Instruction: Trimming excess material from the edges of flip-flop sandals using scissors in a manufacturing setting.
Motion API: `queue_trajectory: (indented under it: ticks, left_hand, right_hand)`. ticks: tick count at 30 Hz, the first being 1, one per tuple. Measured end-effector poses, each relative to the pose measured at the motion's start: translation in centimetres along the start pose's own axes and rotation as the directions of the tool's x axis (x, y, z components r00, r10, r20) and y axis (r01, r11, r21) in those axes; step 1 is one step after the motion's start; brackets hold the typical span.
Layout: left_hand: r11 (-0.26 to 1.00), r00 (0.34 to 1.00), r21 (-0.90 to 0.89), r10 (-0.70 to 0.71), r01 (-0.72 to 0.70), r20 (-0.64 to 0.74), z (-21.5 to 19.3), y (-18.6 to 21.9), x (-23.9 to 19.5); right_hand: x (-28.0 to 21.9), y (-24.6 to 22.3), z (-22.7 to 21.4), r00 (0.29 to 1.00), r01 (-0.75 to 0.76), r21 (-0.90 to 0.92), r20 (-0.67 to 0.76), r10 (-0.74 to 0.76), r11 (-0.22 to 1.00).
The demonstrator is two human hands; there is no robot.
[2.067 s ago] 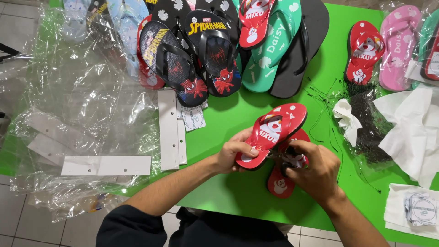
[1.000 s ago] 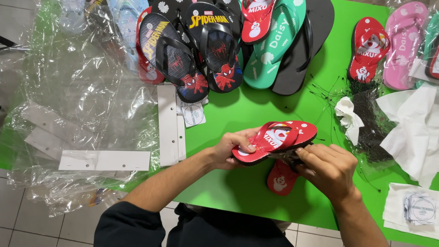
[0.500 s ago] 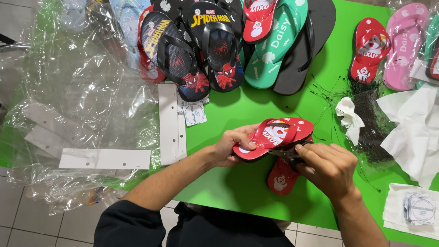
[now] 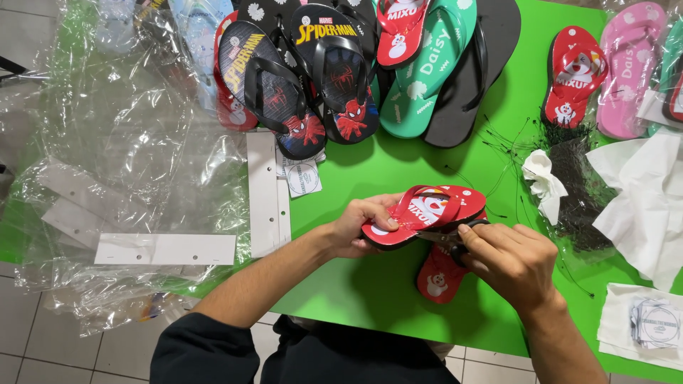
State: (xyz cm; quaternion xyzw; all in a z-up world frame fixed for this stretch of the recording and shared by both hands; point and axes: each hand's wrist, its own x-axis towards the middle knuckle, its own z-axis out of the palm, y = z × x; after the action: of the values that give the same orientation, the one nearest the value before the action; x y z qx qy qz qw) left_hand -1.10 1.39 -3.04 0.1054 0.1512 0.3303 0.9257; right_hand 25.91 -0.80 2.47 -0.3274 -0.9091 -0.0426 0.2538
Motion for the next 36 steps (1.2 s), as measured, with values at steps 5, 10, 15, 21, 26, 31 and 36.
queue_trajectory:
  ticks: [5,10,15,21,26,31,36]
  left_hand:
    - [0.999,1.0,0.038,0.022,-0.022,0.017,0.3,0.3,-0.2]
    - [0.992,0.997,0.109,0.056,-0.062,0.059,-0.3,0.4,-0.2]
    - [0.97,0.983,0.188,0.13,-0.153,0.132,1.2,1.1,-0.4]
    - [0.933,0.97,0.282,0.187,-0.225,0.156,2.7,1.7,-0.5]
    - [0.893,0.962,0.362,0.229,-0.269,0.149,4.2,2.3,-1.4]
    - [0.836,0.952,0.455,0.264,-0.307,0.156,6.7,3.8,-2.5]
    - [0.815,0.978,0.55,0.208,-0.181,0.014,8.2,6.5,-1.5]
  right_hand:
    - [-0.3,0.2,0.4,1.0,0.003,0.008,-0.017,-0.003,1.0]
    - [-0.1,0.3,0.5,0.999,0.005,0.048,-0.035,-0.003,0.999]
    - [0.5,0.0,-0.1,0.996,0.008,0.015,-0.085,-0.007,1.0]
    - [1.4,-0.3,-1.3,0.988,0.076,-0.08,-0.127,-0.086,0.994]
    - [2.0,0.8,-1.3,0.969,0.14,-0.14,-0.186,-0.165,0.98]
    - [4.7,1.5,-2.7,0.941,0.209,-0.171,-0.231,-0.246,0.963]
    - [7.2,2.9,-2.7,0.873,0.264,-0.286,-0.335,-0.354,0.921]
